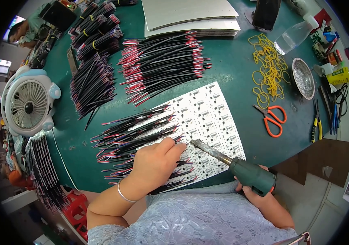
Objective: The person solders or heat-shrinks electrical wires onto specific points on an LED circuit board assembly using a soldering iron.
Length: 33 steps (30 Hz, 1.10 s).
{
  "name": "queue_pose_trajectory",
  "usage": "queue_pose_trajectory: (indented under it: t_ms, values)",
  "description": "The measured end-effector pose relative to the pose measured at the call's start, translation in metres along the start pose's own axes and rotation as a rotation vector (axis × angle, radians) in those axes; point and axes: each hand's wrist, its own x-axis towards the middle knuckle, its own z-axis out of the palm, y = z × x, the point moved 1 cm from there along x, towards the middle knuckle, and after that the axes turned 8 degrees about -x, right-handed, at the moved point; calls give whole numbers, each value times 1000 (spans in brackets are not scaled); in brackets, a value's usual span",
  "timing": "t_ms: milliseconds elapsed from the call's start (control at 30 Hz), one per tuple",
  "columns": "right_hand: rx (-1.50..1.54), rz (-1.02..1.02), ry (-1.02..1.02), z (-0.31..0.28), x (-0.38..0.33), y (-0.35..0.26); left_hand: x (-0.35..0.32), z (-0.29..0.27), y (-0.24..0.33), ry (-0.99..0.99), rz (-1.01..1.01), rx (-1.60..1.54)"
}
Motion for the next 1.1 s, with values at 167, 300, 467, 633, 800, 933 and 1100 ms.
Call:
queue_pose_trajectory:
  t_ms: [167,300,467,633,800,933,1100]
  values:
    - [114,75,-14,0,4,-5,1,0,-1,-6,-9,-8]
    - [155,78,-10,0,6,-7,4,-2,-3,-11,17,-29]
    - [152,4,22,-3,13,-12,6,-3,-4,-22,17,-34]
    - [80,-84,-10,-11,25,-21,9,-7,-4,-65,25,-38]
    - [46,-140,83,-5,18,-8,11,-10,-2,-116,11,-27]
    - [442,132,14,-11,15,-17,12,-10,-1,-134,14,-14]
    - [494,75,94,-8,11,-12,10,-7,-3,-73,58,-5]
